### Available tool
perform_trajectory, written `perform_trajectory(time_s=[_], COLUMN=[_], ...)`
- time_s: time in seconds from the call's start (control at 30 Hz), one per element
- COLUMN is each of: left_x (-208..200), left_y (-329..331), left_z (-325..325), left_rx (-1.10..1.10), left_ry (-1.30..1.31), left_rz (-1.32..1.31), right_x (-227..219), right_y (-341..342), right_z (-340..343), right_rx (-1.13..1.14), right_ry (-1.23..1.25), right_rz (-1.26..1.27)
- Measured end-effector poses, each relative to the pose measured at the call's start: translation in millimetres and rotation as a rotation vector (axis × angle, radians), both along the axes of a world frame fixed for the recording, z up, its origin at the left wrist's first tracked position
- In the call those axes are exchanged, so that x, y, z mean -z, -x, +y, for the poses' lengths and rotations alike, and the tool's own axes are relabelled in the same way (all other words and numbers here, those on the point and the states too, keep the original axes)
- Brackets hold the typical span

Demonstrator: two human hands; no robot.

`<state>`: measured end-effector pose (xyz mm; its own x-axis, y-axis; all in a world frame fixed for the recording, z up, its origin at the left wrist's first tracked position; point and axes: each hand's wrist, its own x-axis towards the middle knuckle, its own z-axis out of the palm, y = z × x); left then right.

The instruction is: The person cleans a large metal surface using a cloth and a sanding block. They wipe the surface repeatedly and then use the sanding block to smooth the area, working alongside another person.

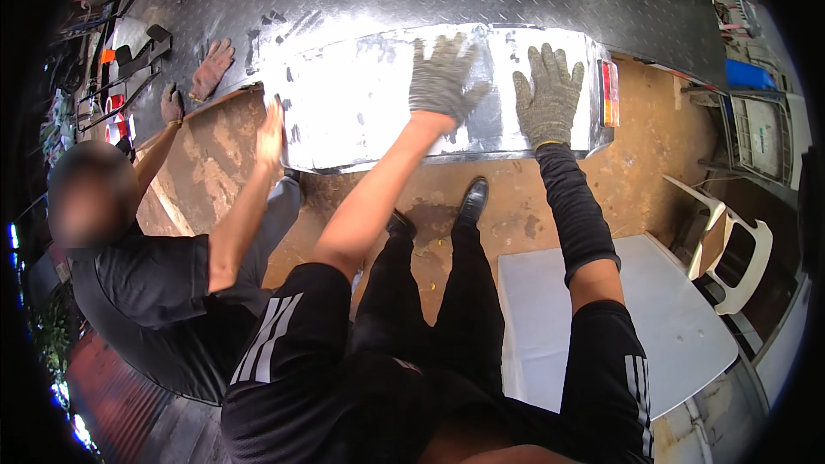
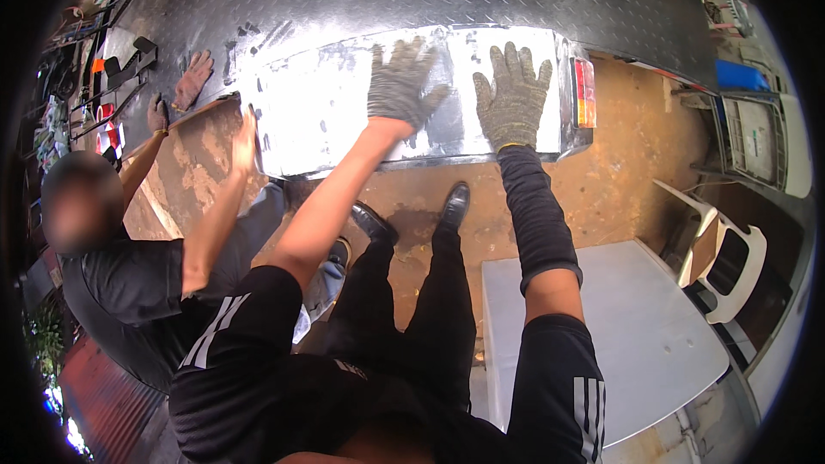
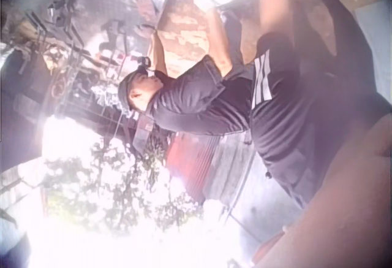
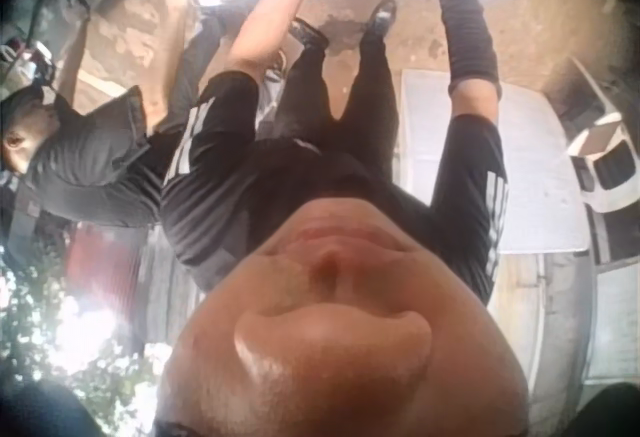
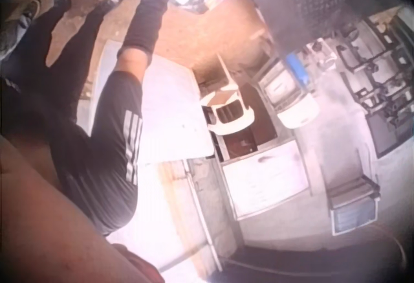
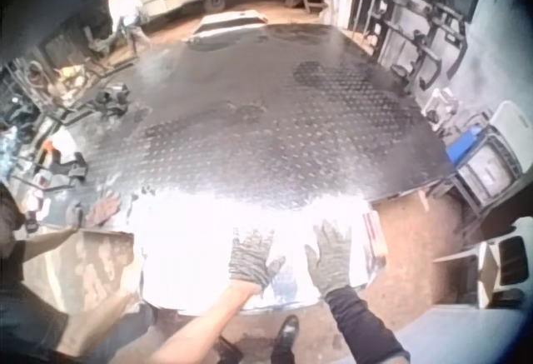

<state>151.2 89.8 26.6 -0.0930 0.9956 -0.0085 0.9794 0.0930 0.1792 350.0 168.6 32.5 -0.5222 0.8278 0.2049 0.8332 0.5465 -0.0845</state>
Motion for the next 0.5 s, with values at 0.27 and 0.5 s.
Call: perform_trajectory(time_s=[0.27, 0.5], left_x=[8.7, 9.7], left_y=[150.7, 139.6], left_z=[-106.9, -98.2], left_rx=[-0.317, -0.489], left_ry=[0.048, 0.061], left_rz=[0.307, 0.314], right_x=[2.0, 0.4], right_y=[-1.8, -2.1], right_z=[-0.2, 2.3], right_rx=[0.013, 0.017], right_ry=[-0.012, 0.002], right_rz=[0.006, -0.015])
